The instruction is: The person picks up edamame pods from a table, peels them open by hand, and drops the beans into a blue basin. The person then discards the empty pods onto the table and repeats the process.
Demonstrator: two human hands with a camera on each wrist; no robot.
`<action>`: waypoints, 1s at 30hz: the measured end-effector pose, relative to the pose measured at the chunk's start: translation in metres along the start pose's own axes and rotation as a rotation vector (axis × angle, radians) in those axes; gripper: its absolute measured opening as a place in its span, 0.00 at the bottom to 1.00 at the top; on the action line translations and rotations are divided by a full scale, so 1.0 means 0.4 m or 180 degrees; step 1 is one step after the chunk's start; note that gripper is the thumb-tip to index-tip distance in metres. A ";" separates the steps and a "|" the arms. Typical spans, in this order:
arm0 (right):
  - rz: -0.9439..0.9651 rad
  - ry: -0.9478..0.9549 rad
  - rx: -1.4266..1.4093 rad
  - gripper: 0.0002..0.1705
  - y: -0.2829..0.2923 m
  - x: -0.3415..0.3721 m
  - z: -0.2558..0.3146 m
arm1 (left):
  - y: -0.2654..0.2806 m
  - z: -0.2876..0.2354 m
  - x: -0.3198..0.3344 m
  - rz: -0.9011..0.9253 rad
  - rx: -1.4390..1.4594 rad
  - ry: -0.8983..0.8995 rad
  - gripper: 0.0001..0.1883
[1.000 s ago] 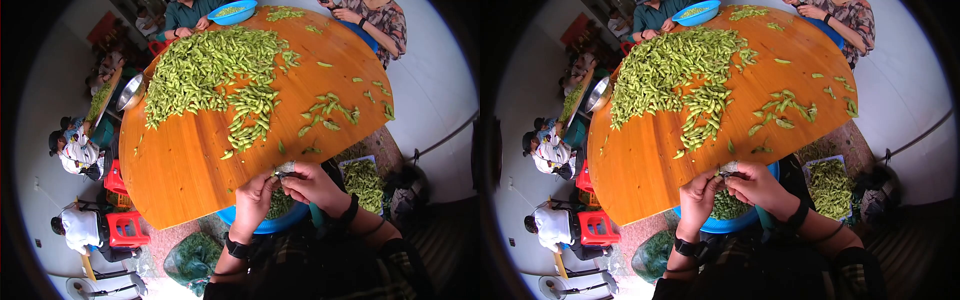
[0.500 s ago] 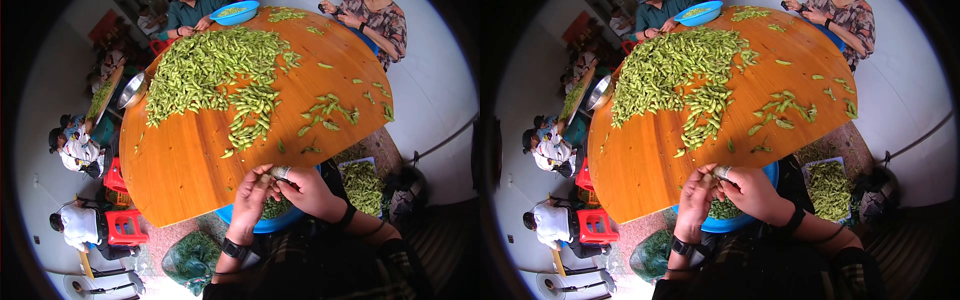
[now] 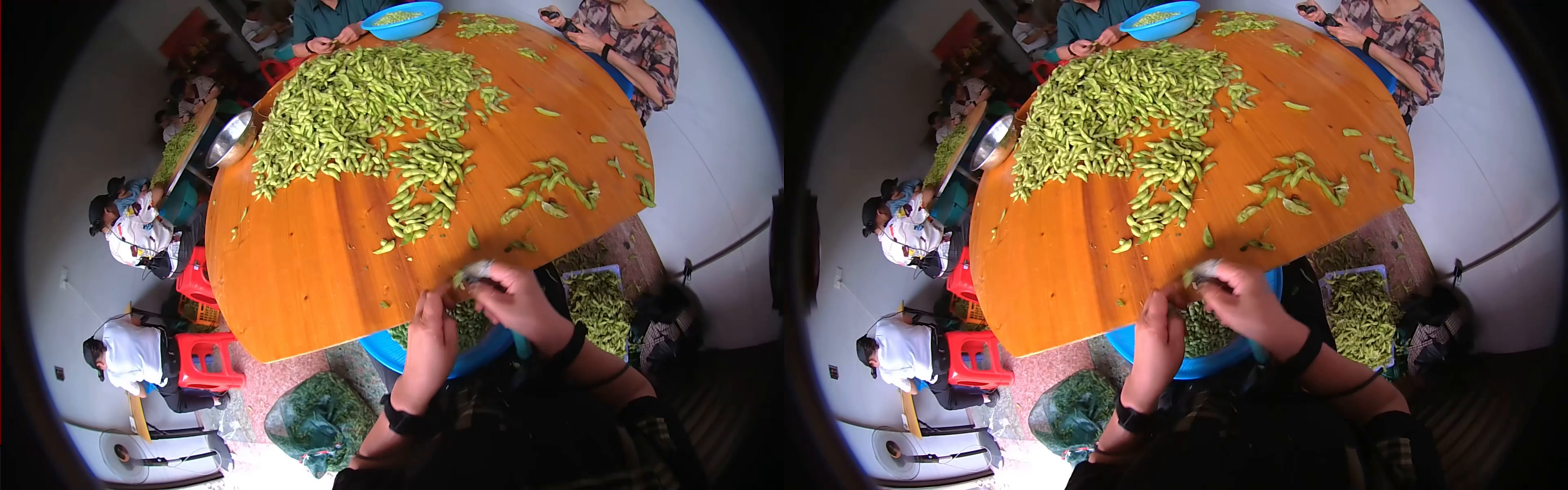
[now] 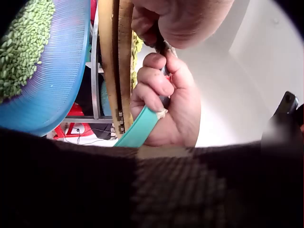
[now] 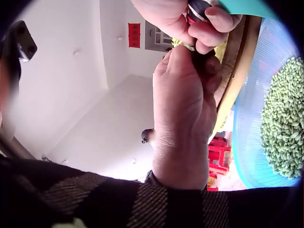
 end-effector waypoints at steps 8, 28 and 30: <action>-0.1181 0.0696 0.1205 0.07 0.255 -0.009 0.089 | 0.035 -0.068 -0.048 0.0561 -0.0071 -0.0370 0.09; 0.0683 -0.0157 0.0316 0.07 -0.044 0.011 0.064 | -0.006 0.029 -0.052 0.0120 -0.0002 0.0090 0.20; 0.0694 -0.0093 0.0464 0.07 -0.044 0.020 0.064 | -0.007 0.011 -0.051 0.0179 -0.0292 -0.0131 0.20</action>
Point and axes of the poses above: each hand's wrist, its own x-axis away from the middle knuckle, its own y-axis out of the back of the hand, z = x × y, the point moved 10 cm from there along -x, towards the middle knuckle, and after that the axes turned 12 degrees about -y, right-handed, at the moved point
